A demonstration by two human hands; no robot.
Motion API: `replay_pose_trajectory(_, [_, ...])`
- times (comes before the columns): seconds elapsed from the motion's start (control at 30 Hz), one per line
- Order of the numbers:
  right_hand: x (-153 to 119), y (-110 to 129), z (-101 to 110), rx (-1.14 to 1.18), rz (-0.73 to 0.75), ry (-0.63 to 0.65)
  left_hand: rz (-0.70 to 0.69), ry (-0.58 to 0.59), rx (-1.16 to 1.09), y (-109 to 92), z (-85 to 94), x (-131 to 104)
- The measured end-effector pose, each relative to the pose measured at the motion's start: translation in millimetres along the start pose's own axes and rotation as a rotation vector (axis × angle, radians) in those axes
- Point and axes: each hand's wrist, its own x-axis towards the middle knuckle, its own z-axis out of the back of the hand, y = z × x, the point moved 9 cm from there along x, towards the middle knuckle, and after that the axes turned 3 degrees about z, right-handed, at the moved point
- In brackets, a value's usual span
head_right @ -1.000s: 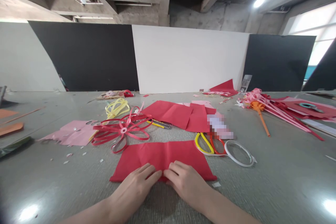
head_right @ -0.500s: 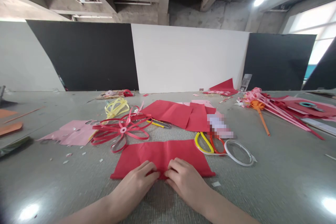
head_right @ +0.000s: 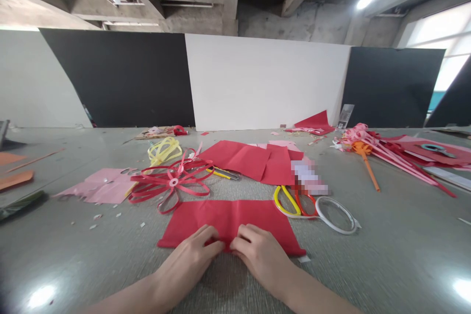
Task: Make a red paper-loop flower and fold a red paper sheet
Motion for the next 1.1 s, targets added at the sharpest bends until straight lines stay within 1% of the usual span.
replay_pose_trajectory(0.13, [-1.5, 1.0, 2.4, -0.031, -0.011, -0.037, -0.038, 0.001, 0.019, -4.0, 0.4, 0.5])
replay_pose_trajectory(0.27, [-2.1, -3.1, 0.1, 0.039, -0.040, -0.024, -0.064, 0.009, 0.050, -5.5, -0.4, 1.6])
replay_pose_trajectory(0.37, [-2.1, -6.6, -2.2, 0.017, -0.049, -0.024, -0.062, 0.015, 0.040, -4.1, -1.4, 2.6])
replay_pose_trajectory(0.53, [-3.6, -2.3, -6.4, -0.031, 0.052, -0.010, -0.091, 0.009, 0.019, -6.7, -0.9, 1.5])
replay_pose_trajectory(0.63, [-4.6, -2.4, -5.9, -0.034, 0.062, -0.003, -0.102, 0.013, 0.030, -7.7, -0.5, 0.8])
replay_pose_trajectory(0.73, [-4.4, -4.0, -2.7, -0.023, 0.044, -0.022, -0.094, 0.027, 0.014, -6.4, -1.1, 1.1])
replay_pose_trajectory(0.9, [-3.0, -3.6, -2.2, -0.065, 0.048, -0.038, -0.035, -0.005, 0.000, -0.5, -1.6, 2.1])
replay_pose_trajectory(1.1, [-1.8, -5.1, -5.5, -0.071, 0.036, -0.030, -0.077, 0.008, 0.046, -2.1, -3.5, 4.8])
